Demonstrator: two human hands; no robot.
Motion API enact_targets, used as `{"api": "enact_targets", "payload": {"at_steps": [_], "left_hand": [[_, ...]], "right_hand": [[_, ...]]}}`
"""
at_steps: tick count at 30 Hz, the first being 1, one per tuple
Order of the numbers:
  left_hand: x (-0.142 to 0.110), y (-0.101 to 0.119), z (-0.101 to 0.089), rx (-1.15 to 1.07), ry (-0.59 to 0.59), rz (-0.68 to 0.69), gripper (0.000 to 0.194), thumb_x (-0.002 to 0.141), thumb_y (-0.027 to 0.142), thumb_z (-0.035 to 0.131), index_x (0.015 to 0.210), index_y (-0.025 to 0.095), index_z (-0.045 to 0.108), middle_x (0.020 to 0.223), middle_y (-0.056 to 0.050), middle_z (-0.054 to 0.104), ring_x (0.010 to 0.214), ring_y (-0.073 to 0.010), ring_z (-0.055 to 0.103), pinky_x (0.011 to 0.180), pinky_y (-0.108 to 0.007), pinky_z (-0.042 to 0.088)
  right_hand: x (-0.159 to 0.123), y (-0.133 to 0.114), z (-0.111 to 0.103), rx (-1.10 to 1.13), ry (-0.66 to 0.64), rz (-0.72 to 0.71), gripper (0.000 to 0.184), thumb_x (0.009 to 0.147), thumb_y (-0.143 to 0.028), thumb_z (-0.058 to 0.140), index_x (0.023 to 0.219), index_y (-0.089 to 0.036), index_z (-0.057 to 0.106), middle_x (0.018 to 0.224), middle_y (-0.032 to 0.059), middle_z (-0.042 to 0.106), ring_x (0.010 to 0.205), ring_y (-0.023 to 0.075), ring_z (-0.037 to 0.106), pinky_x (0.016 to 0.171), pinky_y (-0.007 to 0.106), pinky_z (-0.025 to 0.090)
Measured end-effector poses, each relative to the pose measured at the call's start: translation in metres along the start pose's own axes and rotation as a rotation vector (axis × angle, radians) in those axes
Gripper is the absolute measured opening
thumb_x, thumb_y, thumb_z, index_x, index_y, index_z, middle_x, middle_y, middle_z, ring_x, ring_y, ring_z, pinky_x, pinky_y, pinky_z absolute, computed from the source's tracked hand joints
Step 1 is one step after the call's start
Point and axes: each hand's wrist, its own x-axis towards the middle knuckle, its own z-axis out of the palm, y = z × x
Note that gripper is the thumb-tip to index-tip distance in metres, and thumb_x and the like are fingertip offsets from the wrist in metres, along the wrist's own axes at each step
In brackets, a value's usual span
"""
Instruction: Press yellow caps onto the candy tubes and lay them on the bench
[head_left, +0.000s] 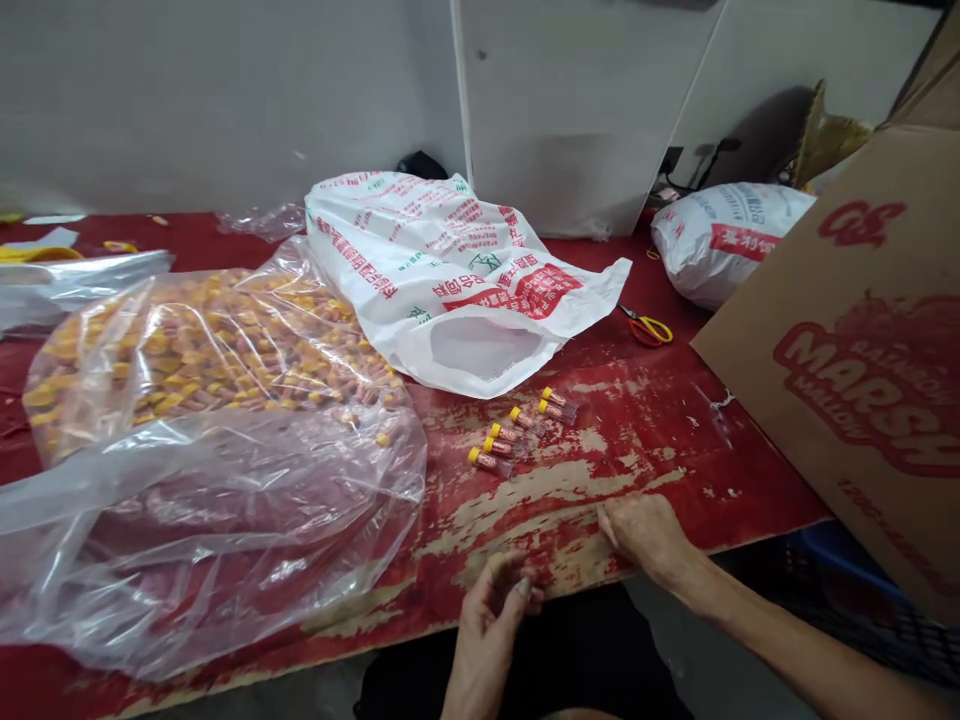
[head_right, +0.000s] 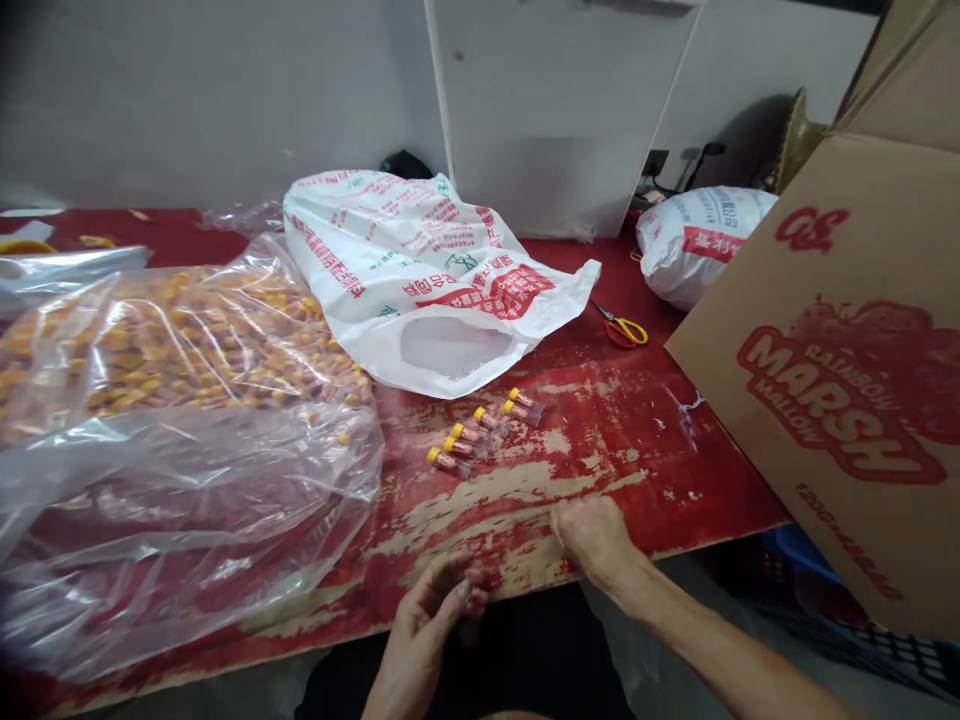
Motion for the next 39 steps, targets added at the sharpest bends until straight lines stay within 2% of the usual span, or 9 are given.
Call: {"api": "enact_targets", "payload": {"at_steps": [5,8,11,14,22,26,31,35,39], "left_hand": [[-0.003,-0.008,0.015,-0.151,-0.096,-0.056,0.043,0.072,0.042,0.073,0.105,0.016,0.065,0.108,-0.014,0.066,0.101,-0.0264,0.061,0.087,-0.035,0.048],[-0.005,-0.012,0.019,-0.328,-0.102,-0.068,0.04,0.072,0.038,0.074,0.106,0.018,0.064,0.107,-0.012,0.067,0.101,-0.0238,0.062,0.085,-0.033,0.048],[-0.006,-0.01,0.018,-0.48,-0.013,-0.083,0.039,0.066,0.032,0.079,0.1,0.02,0.064,0.09,-0.006,0.068,0.081,-0.0185,0.064,0.074,-0.03,0.051],[-0.007,-0.007,0.012,-0.502,0.06,-0.099,0.039,0.062,0.028,0.082,0.094,0.019,0.063,0.077,-0.002,0.065,0.065,-0.0157,0.062,0.062,-0.028,0.051],[-0.008,-0.017,0.001,-0.49,0.075,-0.066,0.037,0.063,0.029,0.08,0.094,0.017,0.065,0.072,-0.002,0.064,0.053,-0.0115,0.057,0.048,-0.022,0.046],[-0.006,-0.019,-0.001,-0.492,0.067,-0.077,0.037,0.062,0.029,0.08,0.093,0.016,0.065,0.072,-0.003,0.063,0.053,-0.0112,0.056,0.048,-0.022,0.046],[-0.003,-0.018,-0.004,-0.518,0.025,-0.1,0.036,0.064,0.028,0.078,0.096,0.017,0.064,0.073,-0.003,0.064,0.054,-0.012,0.056,0.049,-0.022,0.046],[-0.001,-0.02,-0.004,-0.53,-0.028,-0.104,0.041,0.062,0.032,0.08,0.096,0.017,0.062,0.072,-0.002,0.062,0.053,-0.0114,0.055,0.046,-0.022,0.044],[-0.001,-0.019,-0.003,-0.489,-0.036,-0.107,0.051,0.058,0.03,0.083,0.102,0.019,0.059,0.07,0.003,0.059,0.04,-0.0049,0.045,0.035,-0.016,0.033]], "right_hand": [[-0.026,-0.024,0.006,0.477,0.203,-0.026,0.034,0.096,-0.027,0.033,0.084,-0.02,0.065,0.076,0.0034,0.07,0.068,0.0157,0.064,0.06,0.023,0.042],[-0.041,-0.061,0.012,0.751,0.316,-0.214,0.029,0.097,-0.03,0.035,0.101,-0.022,0.062,0.088,0.0028,0.069,0.077,0.014,0.064,0.069,0.022,0.046],[-0.029,-0.074,0.009,0.663,0.454,-0.411,0.027,0.097,-0.028,0.036,0.107,-0.019,0.06,0.094,0.0055,0.067,0.083,0.0164,0.062,0.076,0.025,0.045],[0.016,-0.056,-0.004,0.387,0.587,-0.229,0.028,0.096,-0.022,0.035,0.105,-0.016,0.06,0.098,0.009,0.063,0.086,0.0188,0.058,0.076,0.028,0.042],[0.113,-0.041,-0.021,0.044,0.474,0.049,0.023,0.093,-0.016,0.041,0.105,-0.01,0.059,0.103,0.0169,0.057,0.094,0.0254,0.049,0.076,0.035,0.034],[0.098,-0.034,-0.02,0.044,0.416,0.065,0.019,0.092,-0.017,0.043,0.101,-0.009,0.058,0.106,0.0174,0.057,0.095,0.0241,0.051,0.077,0.033,0.033],[0.046,-0.011,-0.035,0.042,0.208,-0.044,0.022,0.095,-0.027,0.041,0.092,-0.018,0.06,0.073,0.002,0.066,0.066,0.0152,0.059,0.058,0.025,0.03],[0.023,-0.014,-0.04,-0.151,-0.046,-0.092,0.03,0.092,-0.026,0.042,0.079,-0.016,0.067,0.071,0.0102,0.07,0.067,0.0223,0.066,0.053,0.026,0.028],[0.028,-0.03,-0.032,-0.155,-0.1,-0.122,0.032,0.09,-0.019,0.043,0.076,-0.014,0.071,0.074,0.0148,0.072,0.066,0.0253,0.068,0.052,0.027,0.032]]}}
